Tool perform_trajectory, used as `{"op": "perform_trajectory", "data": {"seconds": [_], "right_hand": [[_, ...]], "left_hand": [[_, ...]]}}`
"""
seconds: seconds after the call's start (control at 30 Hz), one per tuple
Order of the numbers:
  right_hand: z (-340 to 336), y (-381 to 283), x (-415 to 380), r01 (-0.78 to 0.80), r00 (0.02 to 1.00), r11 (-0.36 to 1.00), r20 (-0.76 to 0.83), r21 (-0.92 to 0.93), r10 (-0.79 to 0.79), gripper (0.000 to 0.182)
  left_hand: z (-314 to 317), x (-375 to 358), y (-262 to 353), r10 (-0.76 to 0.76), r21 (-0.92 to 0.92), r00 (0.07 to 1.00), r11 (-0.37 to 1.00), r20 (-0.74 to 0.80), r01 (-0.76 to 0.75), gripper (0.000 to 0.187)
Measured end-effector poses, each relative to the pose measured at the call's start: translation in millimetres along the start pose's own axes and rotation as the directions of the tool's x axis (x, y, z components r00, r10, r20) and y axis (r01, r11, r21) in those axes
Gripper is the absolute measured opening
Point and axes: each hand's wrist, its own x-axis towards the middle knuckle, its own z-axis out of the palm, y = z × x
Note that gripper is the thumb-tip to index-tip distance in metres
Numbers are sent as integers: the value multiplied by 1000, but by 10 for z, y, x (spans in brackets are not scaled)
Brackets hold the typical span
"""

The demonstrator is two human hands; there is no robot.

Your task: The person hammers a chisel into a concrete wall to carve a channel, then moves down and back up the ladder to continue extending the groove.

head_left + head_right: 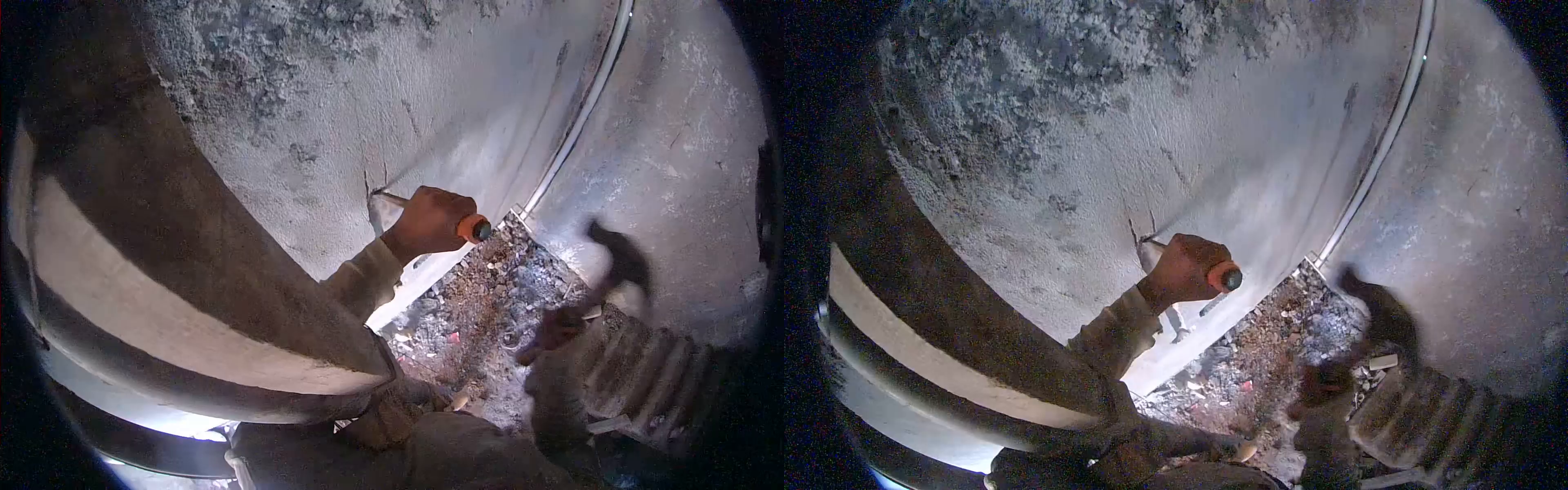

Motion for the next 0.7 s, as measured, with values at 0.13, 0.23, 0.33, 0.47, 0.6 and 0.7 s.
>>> {"op": "perform_trajectory", "data": {"seconds": [0.13,0.23,0.33,0.47,0.6,0.7], "right_hand": [[-331,-1046,-310,216,901,819,214,531,-377,18],[99,-796,-385,307,876,916,299,258,-378,15],[532,-427,-374,202,942,969,299,-146,-151,15],[-167,-944,-271,-298,955,634,211,714,210,14],[-261,-944,-380,217,857,816,296,536,-422,16],[369,-476,-391,228,933,974,282,16,-223,18]], "left_hand": [[29,7,-9,8,13,1000,1000,27,-9,21],[8,26,38,-33,16,999,999,23,33,21],[45,7,-74,-46,96,996,995,75,39,21],[-24,30,-25,-91,11,996,996,20,90,21],[-1,52,-20,-31,33,999,999,33,30,20],[11,40,-52,-53,58,998,997,38,51,20]]}}
